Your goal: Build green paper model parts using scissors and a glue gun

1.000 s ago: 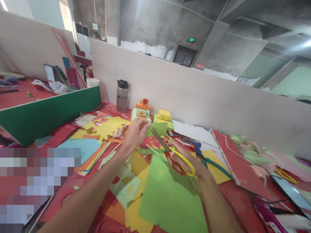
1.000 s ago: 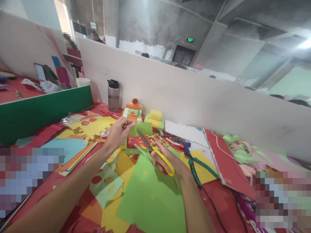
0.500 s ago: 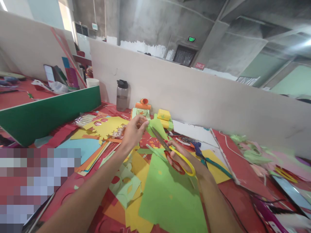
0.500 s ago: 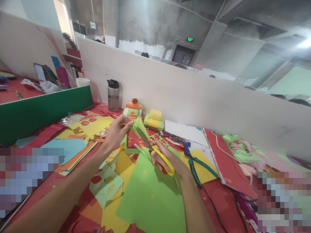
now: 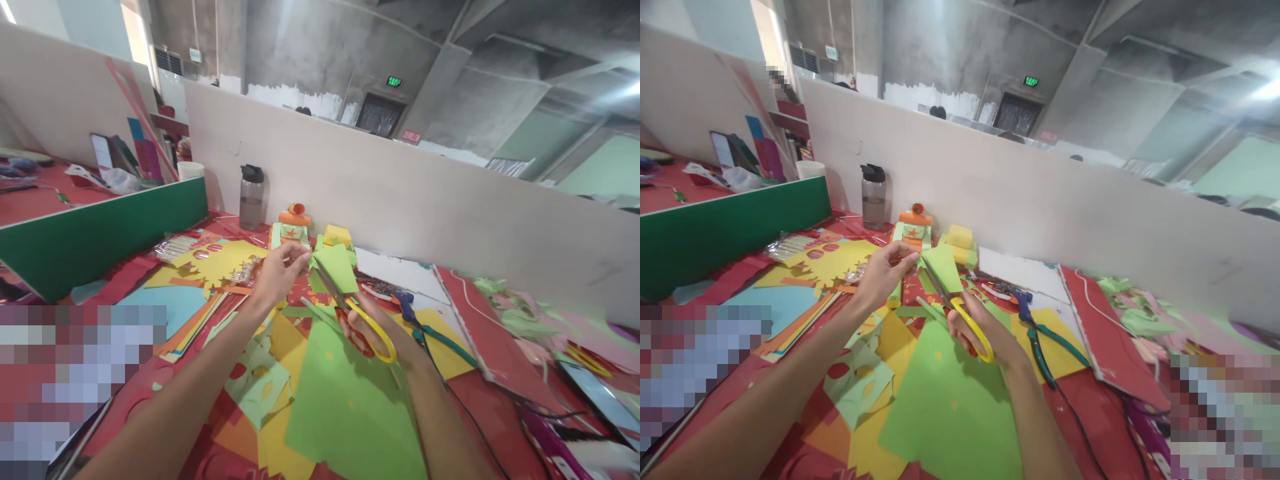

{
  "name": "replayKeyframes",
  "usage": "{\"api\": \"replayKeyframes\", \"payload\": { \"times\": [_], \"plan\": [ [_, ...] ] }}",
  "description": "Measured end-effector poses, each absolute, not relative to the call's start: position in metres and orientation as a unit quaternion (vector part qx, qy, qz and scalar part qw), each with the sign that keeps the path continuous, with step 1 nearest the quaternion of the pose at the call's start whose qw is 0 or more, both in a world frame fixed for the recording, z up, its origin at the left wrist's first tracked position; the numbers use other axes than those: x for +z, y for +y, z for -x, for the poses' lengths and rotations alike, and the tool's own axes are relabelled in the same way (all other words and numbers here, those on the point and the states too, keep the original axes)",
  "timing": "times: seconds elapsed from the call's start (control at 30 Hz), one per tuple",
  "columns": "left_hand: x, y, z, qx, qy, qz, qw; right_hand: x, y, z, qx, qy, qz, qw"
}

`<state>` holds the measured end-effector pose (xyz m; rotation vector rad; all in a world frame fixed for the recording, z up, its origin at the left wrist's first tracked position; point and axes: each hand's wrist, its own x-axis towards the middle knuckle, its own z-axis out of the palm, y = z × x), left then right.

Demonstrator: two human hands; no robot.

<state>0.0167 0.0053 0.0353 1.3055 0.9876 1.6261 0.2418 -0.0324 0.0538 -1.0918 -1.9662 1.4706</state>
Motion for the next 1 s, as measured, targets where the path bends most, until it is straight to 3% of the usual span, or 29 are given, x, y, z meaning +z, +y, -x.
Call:
{"api": "replayKeyframes", "payload": {
  "times": [1.0],
  "plan": [
    [0.020, 0.007, -0.033, 0.674, 0.372, -0.431, 0.470, 0.022, -0.017, -0.235, 0.488, -0.723, 0.418, 0.255]
  ]
}}
